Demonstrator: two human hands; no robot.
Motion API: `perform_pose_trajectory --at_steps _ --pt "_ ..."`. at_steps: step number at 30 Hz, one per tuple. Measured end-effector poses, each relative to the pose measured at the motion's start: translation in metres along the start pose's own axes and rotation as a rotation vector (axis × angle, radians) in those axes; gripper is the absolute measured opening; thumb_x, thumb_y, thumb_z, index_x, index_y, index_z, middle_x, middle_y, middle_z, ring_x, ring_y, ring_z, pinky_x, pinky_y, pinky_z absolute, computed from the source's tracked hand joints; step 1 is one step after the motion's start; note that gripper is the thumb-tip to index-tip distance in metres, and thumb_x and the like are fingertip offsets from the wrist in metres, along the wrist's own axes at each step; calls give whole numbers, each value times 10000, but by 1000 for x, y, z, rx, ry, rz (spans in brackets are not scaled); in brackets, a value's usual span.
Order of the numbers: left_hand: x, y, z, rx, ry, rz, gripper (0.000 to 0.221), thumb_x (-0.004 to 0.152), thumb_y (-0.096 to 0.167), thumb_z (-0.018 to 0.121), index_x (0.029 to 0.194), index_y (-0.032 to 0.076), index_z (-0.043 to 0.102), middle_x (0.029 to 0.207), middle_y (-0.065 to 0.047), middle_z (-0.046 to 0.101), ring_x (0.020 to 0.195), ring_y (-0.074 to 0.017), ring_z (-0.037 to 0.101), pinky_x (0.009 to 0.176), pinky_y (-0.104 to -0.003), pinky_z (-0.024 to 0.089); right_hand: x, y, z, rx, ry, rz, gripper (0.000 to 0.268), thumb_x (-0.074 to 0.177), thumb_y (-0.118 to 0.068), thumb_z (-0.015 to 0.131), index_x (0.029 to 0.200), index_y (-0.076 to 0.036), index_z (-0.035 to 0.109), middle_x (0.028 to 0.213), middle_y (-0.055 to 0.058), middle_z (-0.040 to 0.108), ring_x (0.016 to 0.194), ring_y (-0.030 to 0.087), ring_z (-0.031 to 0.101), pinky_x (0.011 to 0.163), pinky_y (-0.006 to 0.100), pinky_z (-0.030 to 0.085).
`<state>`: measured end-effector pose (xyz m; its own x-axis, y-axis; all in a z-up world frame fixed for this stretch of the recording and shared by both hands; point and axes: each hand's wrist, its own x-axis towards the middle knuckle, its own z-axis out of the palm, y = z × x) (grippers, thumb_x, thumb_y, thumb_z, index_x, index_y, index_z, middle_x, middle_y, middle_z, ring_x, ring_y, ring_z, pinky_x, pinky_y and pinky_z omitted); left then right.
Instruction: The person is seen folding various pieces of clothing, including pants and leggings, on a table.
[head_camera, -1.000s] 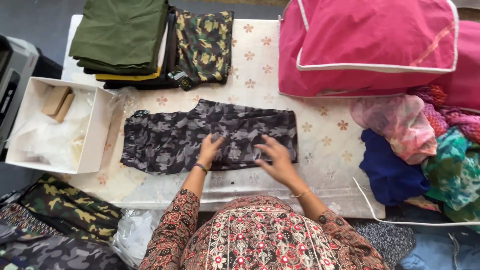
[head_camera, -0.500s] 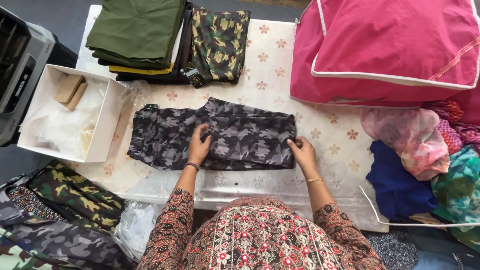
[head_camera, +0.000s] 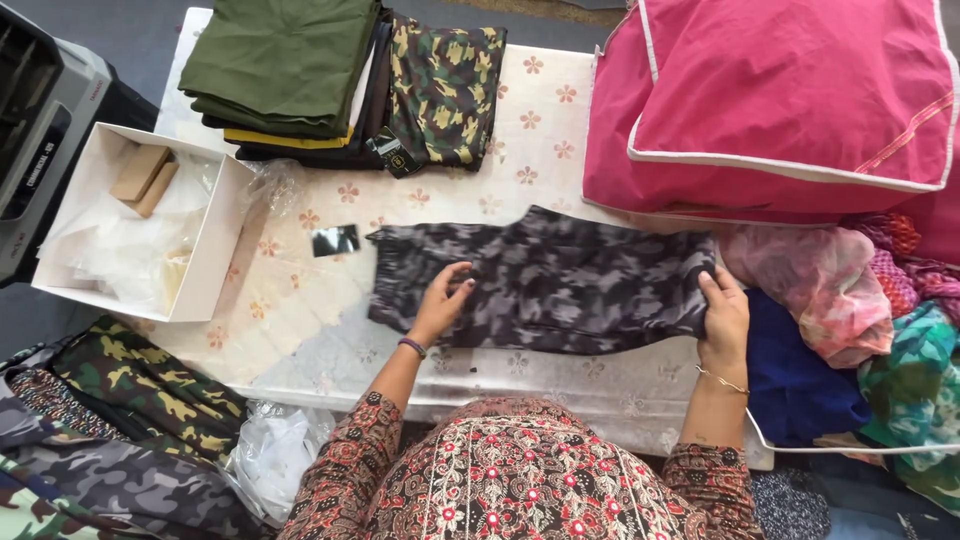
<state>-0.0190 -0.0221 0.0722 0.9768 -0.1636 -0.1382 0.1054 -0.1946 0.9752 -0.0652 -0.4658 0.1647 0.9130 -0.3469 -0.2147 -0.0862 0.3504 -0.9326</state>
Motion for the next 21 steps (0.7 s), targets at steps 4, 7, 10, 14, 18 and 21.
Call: perform_pose_trajectory --at_steps 4,7,10,14,18,21 --pt "1 4 -19 -291 -51 -246 458 1011 386 592 1384 121 587 1256 -66 674 1002 -133 687 785 -282 545 -15 -7 61 -178 -22 -1 316 1005 -113 637 1308 -21 642 1049 14 689 841 91 625 737 242 513" --pt "-1 34 -33 -354 -47 -370 549 999 503 518 1394 123 565 1241 -61 684 992 -149 707 791 -294 564 -49 -4 154 -353 -236 177 516 975 -232 648 1453 -60 559 1074 49 656 837 151 656 742 337 571" --pt "2 7 -49 -499 -49 -428 693 1012 649 388 1402 111 589 1216 -58 674 927 -141 669 762 -292 542 -75 13 201 -356 -711 235 695 990 -282 553 1601 -179 240 1191 135 724 1042 223 758 965 342 562" --pt "7 -48 -65 -613 62 -409 658 1075 639 382 1478 146 550 1312 40 599 1044 -49 581 874 -244 466 -70 25 198 -203 -882 91 779 1029 -250 547 1636 -176 65 1435 146 589 1300 251 603 1040 389 455" --pt "6 -46 -72 -388 62 -202 390 1029 244 603 1371 58 587 1228 24 673 1071 -64 606 934 -262 483 -39 56 155 -380 -515 144 620 1001 -234 585 1566 -138 347 1377 87 643 1246 200 624 1069 355 463" --pt "20 -31 -86 -208 71 -49 317 1017 133 640 1311 13 636 1139 -9 726 1003 -92 621 897 -271 505 -21 84 133 -379 -385 164 517 1004 -218 621 1494 -98 506 1322 104 676 1179 191 618 1017 357 454"
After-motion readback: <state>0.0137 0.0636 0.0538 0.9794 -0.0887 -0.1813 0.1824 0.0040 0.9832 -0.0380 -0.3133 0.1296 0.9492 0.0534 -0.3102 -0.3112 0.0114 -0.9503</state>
